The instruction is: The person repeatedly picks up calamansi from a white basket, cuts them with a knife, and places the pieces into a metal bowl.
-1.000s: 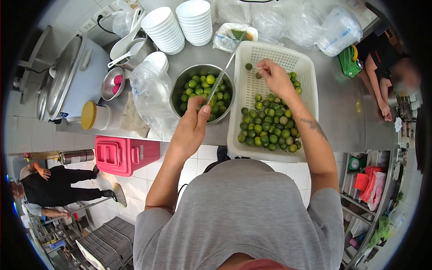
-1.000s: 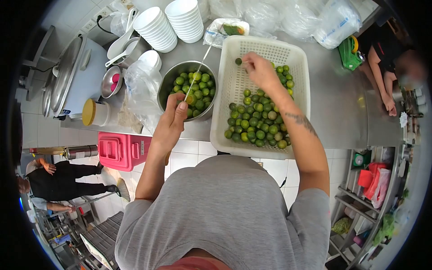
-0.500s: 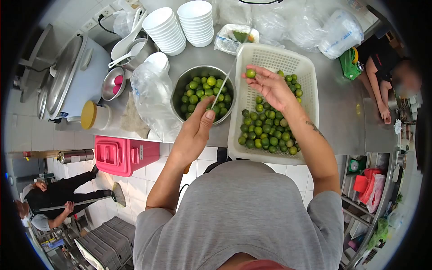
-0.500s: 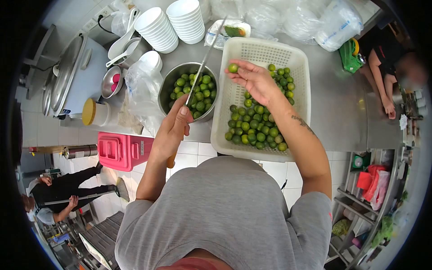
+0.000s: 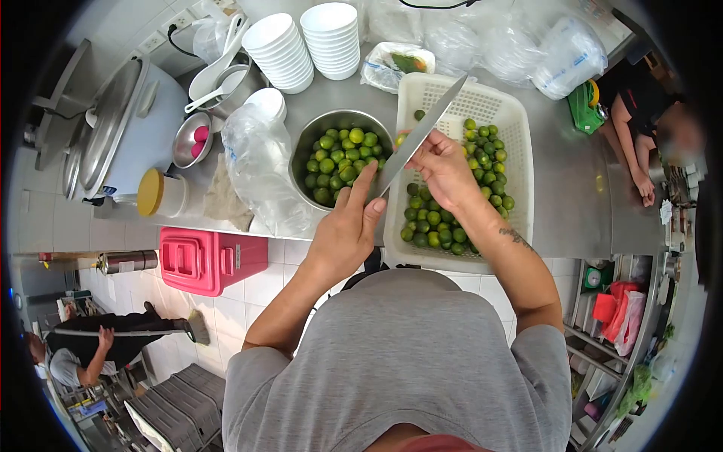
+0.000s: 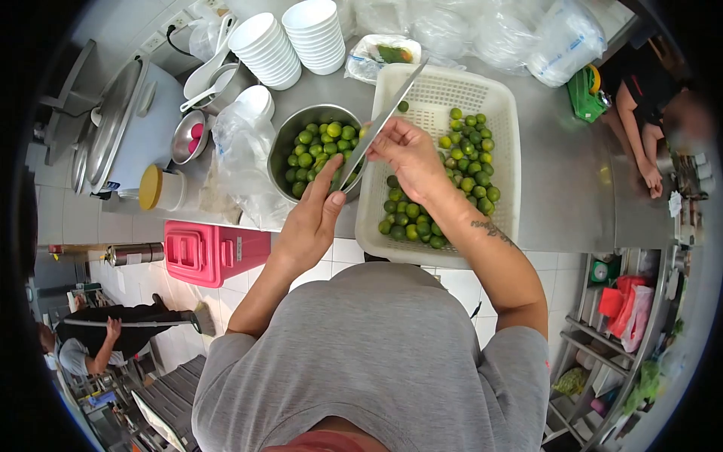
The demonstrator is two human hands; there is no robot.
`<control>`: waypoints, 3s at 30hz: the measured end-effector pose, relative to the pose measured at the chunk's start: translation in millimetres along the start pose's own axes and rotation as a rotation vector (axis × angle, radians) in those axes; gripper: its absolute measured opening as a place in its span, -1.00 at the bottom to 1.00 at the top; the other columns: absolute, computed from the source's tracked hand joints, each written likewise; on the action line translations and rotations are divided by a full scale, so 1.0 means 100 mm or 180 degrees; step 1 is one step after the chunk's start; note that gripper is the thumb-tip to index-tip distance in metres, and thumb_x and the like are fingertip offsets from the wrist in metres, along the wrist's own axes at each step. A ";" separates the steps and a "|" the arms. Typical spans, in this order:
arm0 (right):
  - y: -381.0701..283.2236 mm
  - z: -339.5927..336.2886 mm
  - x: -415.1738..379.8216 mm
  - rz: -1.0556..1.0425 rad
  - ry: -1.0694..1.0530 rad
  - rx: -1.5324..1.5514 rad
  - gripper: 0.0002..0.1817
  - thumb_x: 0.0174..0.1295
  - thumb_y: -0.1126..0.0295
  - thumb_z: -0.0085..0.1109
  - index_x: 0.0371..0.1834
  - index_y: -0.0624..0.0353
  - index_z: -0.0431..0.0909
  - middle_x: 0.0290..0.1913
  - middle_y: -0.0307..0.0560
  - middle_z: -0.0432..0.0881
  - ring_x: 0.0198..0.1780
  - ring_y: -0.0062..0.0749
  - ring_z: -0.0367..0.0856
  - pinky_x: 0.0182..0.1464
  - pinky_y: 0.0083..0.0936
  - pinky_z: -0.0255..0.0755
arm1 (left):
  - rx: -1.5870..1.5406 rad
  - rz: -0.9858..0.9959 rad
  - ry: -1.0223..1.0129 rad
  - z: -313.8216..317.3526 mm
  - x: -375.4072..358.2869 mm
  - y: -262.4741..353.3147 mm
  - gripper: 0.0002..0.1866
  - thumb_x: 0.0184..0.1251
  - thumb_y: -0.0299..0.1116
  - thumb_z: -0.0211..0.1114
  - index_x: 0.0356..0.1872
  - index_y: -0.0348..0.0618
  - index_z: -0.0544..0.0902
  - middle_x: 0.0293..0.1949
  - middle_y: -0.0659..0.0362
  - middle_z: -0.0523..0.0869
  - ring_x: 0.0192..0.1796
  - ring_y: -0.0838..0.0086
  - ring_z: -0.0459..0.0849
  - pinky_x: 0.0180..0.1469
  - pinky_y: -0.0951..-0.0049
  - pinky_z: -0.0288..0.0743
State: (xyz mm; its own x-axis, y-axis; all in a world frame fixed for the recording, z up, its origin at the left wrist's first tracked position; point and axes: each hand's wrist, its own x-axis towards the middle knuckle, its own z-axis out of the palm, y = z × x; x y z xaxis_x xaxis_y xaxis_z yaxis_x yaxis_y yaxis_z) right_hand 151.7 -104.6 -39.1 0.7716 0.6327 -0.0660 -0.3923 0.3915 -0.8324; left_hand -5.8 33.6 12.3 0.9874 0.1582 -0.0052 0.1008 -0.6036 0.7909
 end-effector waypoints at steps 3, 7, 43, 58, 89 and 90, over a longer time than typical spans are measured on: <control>0.01 0.15 -0.06 0.0112 -0.0146 -0.0033 -0.85 0.33 0.49 0.21 -0.09 0.26 0.56 -0.16 -0.15 0.66 -0.18 -0.51 0.61 -0.10 -0.54 0.49 | -0.0009 0.0053 0.0072 -0.01 0.04 -0.01 -0.41 0.59 -0.05 -0.13 0.49 -0.09 0.11 -0.01 -0.26 0.53 -0.07 -0.18 0.61 -0.01 0.02 0.49; 0.02 0.18 -0.05 0.0080 -0.0138 0.0042 -0.88 0.33 0.50 0.20 -0.12 0.25 0.55 -0.18 -0.16 0.65 -0.19 -0.52 0.61 -0.11 -0.57 0.47 | 0.0083 0.0006 0.0045 -0.07 0.00 0.03 -0.41 0.59 -0.04 -0.15 0.51 -0.07 0.09 -0.01 -0.25 0.53 -0.08 -0.17 0.61 -0.01 0.02 0.49; 0.28 -0.99 1.11 -0.0636 0.0209 -0.4587 -0.74 0.23 0.53 0.17 -0.01 0.29 0.57 -0.06 0.12 0.60 -0.03 -0.06 0.62 0.03 -0.26 0.53 | -0.0793 -0.0625 0.0355 -0.33 0.19 -0.25 -0.40 0.60 0.02 -0.13 0.50 -0.07 0.19 -0.37 0.27 0.43 -0.46 0.65 0.36 -0.38 0.62 0.30; -0.46 -0.56 0.24 -0.0048 -0.0423 -0.0533 -0.69 0.39 0.51 0.08 0.16 0.33 0.50 -0.02 -0.09 0.62 0.02 -0.37 0.62 0.08 -0.46 0.51 | -0.0400 -0.0333 0.0148 0.17 0.12 0.15 -0.38 0.59 -0.02 -0.08 0.47 -0.20 0.17 0.12 -0.20 0.49 0.04 0.07 0.52 0.11 0.28 0.40; -0.39 -0.19 0.38 0.0106 -0.0640 -0.1668 -0.79 0.33 0.42 0.19 -0.03 0.27 0.58 -0.17 -0.08 0.67 -0.16 -0.39 0.66 -0.06 -0.47 0.52 | -0.0584 -0.0372 0.0343 -0.03 0.46 0.12 -0.49 0.58 -0.05 -0.06 0.32 -0.23 0.33 0.13 -0.23 0.58 0.15 -0.11 0.58 0.18 0.19 0.42; -0.43 -0.33 0.41 -0.0018 -0.0682 -0.2531 -0.78 0.30 0.42 0.21 -0.04 0.26 0.58 -0.17 -0.06 0.66 -0.17 -0.42 0.65 -0.08 -0.47 0.52 | -0.0586 -0.0428 0.0360 -0.04 0.46 0.07 -0.46 0.58 -0.04 -0.06 0.34 -0.25 0.31 0.15 -0.24 0.56 0.19 -0.09 0.56 0.21 0.21 0.40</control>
State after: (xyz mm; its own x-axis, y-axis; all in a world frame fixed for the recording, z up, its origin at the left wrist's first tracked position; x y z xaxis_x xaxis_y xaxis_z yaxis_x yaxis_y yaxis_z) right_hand 217.0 -117.2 -23.8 0.6286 0.7774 -0.0212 0.1452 -0.1442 -0.9788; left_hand 39.6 39.7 20.2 0.9457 0.3200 -0.0577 0.1963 -0.4204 0.8859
